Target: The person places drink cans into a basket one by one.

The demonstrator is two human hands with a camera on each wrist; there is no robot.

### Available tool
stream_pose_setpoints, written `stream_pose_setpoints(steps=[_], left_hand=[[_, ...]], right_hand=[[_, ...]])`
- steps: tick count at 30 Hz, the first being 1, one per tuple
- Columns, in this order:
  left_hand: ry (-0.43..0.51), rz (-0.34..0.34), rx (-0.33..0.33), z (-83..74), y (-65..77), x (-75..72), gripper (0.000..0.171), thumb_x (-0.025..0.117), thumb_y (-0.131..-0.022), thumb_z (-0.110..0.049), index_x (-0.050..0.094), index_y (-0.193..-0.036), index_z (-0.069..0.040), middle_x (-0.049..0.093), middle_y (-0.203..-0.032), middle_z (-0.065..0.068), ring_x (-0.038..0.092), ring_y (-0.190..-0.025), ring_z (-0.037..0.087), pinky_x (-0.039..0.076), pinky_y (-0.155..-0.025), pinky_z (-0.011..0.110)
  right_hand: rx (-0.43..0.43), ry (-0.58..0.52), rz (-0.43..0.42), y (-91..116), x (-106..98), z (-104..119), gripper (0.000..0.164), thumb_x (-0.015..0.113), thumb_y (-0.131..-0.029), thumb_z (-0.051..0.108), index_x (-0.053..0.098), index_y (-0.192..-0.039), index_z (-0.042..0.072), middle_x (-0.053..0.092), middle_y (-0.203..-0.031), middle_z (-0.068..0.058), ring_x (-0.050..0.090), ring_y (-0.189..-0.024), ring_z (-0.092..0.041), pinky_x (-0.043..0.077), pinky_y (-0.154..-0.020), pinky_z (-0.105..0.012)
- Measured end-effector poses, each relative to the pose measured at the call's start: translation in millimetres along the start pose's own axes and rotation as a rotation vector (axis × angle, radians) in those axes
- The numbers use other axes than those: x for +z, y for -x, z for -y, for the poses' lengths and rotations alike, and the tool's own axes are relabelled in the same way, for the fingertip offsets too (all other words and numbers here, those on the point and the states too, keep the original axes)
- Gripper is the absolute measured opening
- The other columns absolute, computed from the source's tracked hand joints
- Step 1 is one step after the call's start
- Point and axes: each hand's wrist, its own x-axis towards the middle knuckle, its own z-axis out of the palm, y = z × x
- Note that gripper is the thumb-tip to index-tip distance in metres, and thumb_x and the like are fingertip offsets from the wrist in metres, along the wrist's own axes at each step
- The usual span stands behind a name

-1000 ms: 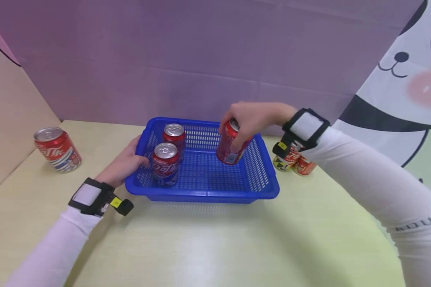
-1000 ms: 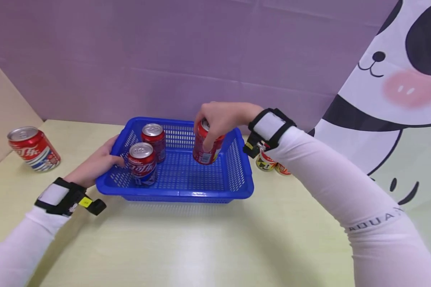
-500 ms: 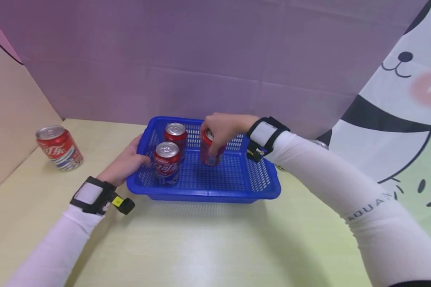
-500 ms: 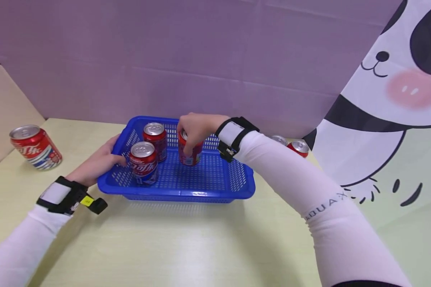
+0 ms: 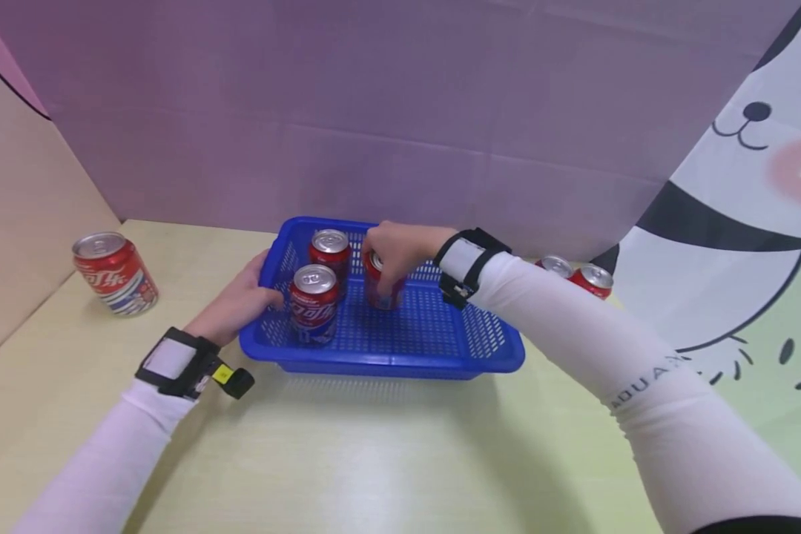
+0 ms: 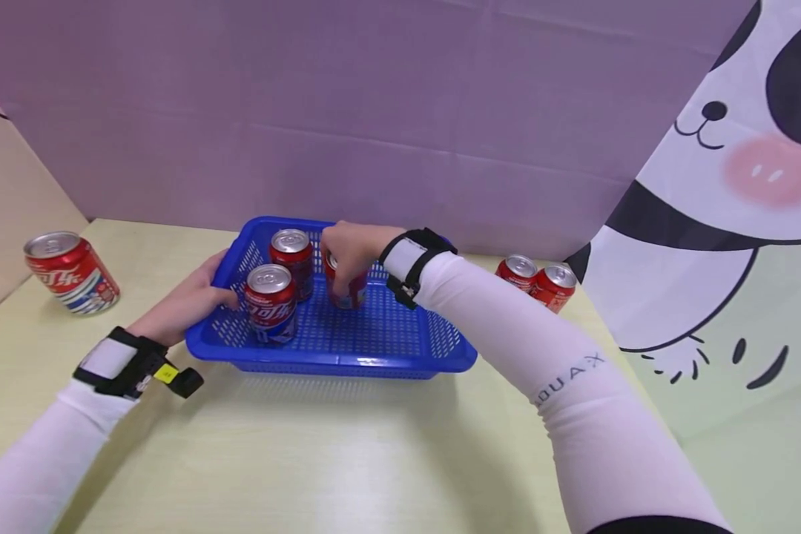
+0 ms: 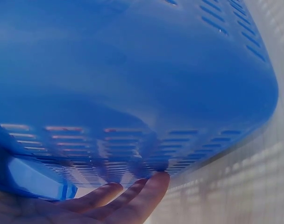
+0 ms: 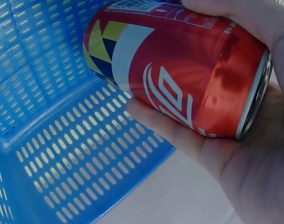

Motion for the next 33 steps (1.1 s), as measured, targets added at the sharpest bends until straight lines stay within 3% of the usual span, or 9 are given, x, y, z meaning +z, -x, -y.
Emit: stream_pose_setpoints(steps=[9,18,24,33], left_hand=[[-0.005,0.001,-0.005,2.0,-0.7,2.0,0.093,0.051,-0.084,0.005,-0.006,-0.157,-0.005,0.010,-0.159,0.025,0.017,-0.142,0.046,0.019,-0.108,0.066],[-0.018,0.001,-0.011,0.0,0.6,3.1,0.091,0.050,-0.085,0.004,-0.007,-0.157,-0.005,0.009,-0.159,0.025,0.016,-0.142,0.046,0.018,-0.108,0.067],[-0.016,0.002,-0.004,-0.3,0.2,2.9,0.091,0.049,-0.086,0.005,-0.007,-0.156,-0.004,0.009,-0.159,0.026,0.015,-0.142,0.047,0.018,-0.108,0.066],[-0.001,0.004,-0.005,2.3,-2.6,3.2,0.092,0.050,-0.085,0.005,-0.006,-0.157,-0.005,0.010,-0.159,0.025,0.016,-0.142,0.045,0.018,-0.109,0.066]], right_hand=[[0.038,-0.139,-0.027,-11,8,-5,0.031,0.085,-0.070,0.007,0.065,-0.094,0.005,0.067,-0.086,-0.007,0.069,-0.063,-0.017,0.057,-0.058,-0.027],[0.013,0.053,-0.128,-16,5,-5,0.041,0.092,-0.063,0.018,0.070,-0.096,0.008,0.064,-0.088,-0.001,0.058,-0.080,-0.015,0.051,-0.064,-0.026],[0.006,0.046,-0.129,-20,7,-2,0.036,0.090,-0.065,0.016,0.070,-0.095,0.007,0.066,-0.083,-0.002,0.060,-0.075,-0.016,0.052,-0.061,-0.026],[0.020,0.053,-0.221,-23,11,-2,0.040,0.090,-0.065,0.016,0.070,-0.098,0.004,0.066,-0.082,-0.002,0.062,-0.074,-0.015,0.053,-0.061,-0.025]])
